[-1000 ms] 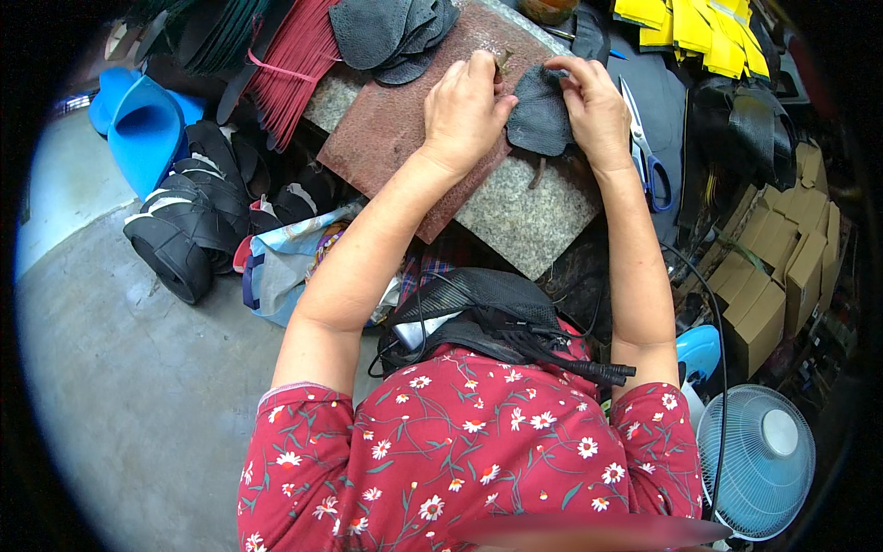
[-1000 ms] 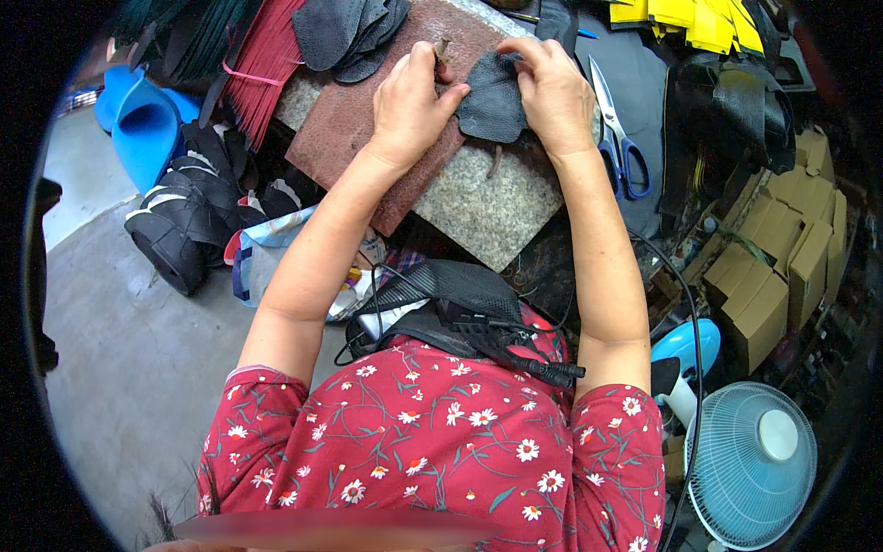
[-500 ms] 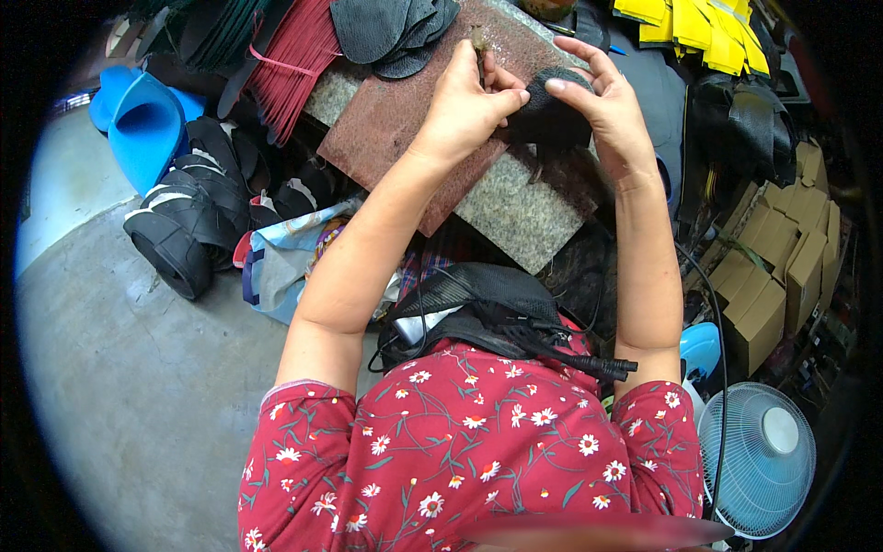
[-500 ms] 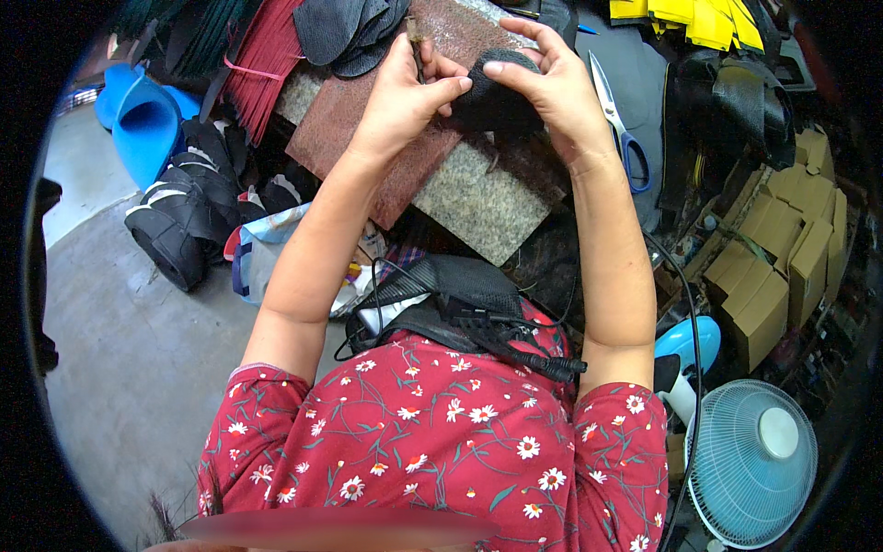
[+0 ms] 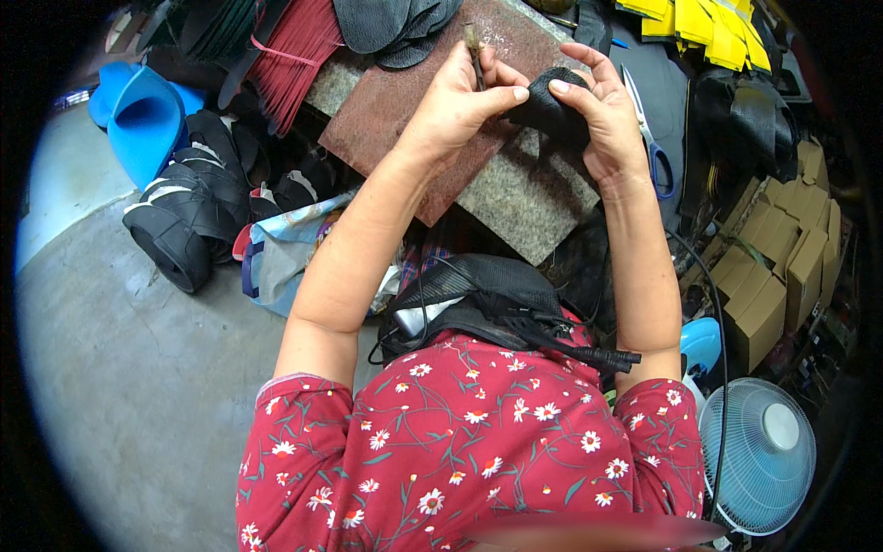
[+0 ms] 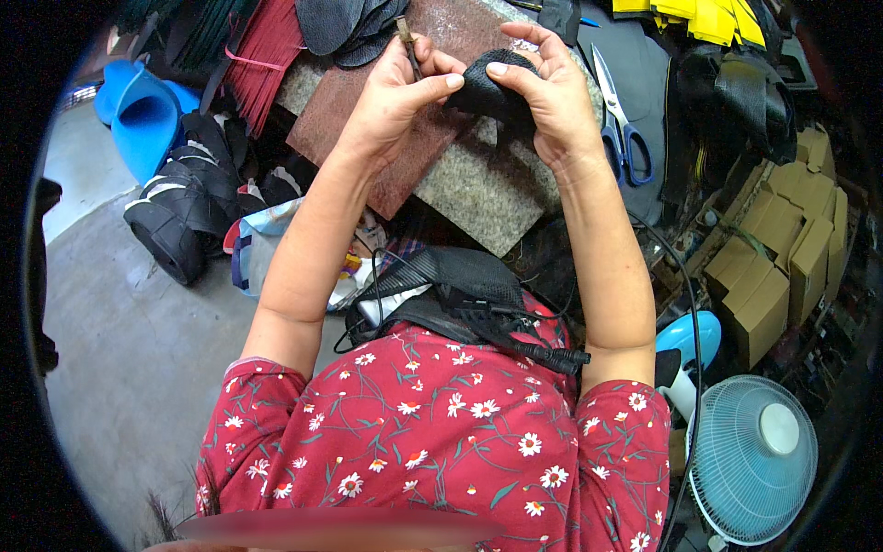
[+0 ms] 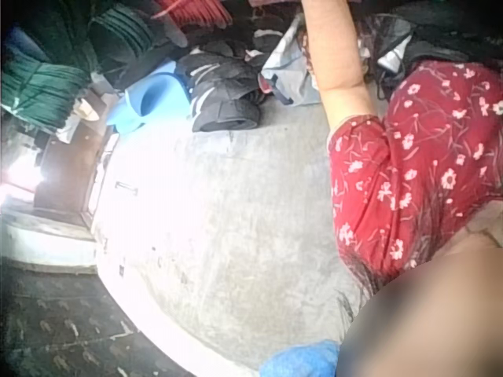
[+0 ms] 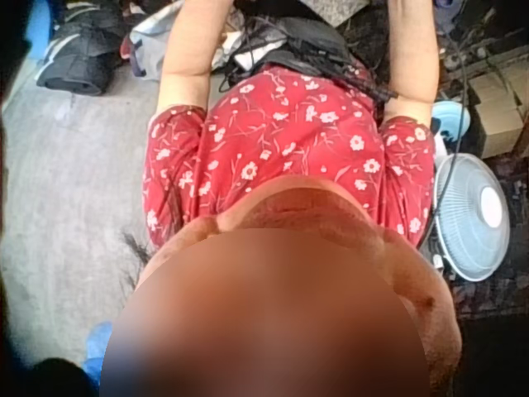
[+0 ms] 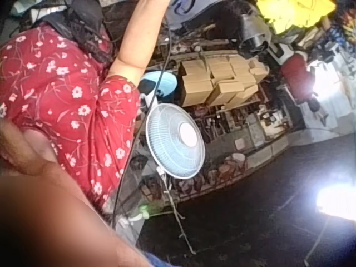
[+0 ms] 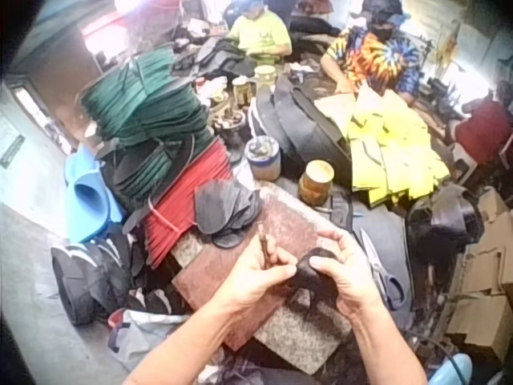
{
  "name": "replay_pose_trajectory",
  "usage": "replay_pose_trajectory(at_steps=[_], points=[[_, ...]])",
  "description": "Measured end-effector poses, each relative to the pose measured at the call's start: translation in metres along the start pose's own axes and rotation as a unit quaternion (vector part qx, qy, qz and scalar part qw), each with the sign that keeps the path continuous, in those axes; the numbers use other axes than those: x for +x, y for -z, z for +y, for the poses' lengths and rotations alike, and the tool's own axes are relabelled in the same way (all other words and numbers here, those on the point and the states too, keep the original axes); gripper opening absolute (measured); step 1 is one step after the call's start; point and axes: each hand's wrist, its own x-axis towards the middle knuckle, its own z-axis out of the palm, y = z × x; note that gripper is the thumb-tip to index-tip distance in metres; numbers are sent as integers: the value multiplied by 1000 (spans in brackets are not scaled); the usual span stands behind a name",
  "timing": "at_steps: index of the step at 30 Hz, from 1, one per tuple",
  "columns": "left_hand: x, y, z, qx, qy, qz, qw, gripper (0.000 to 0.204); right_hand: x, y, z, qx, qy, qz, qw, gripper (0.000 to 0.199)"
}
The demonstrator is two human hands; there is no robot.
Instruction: The person repeatedly strikes a small black leather piece with a wooden mallet on a workbench, rotating the piece to shape its edges. The person handles the leather by hand and uses the mallet for repeated impacts.
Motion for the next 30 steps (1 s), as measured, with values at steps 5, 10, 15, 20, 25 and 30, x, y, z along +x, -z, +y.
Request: replay_pose_trajectory(at_steps=[5,10,15,20,25,30], points=[[-8,0,1,45,19,16,999,42,-4,1,4,6,-13,4,1000,47],[-14,3,-1,29,11,5,1000,41,-8,-2,8,40,-19,16,999,47],[-24,6,-2,-55,52,-2,997,38,-11,-2,13,45,-17,6,999,46],[-29,7,-5,-87,66,-1,994,37,-13,-1,16,69,-12,-9,998,46],[-32,8,-10,-66,56,5,996,36,-14,-2,20,31,-20,1,999,48],[-34,17,-11,41,65,23,997,36,-14,-4,26,-62,2,16,998,47]])
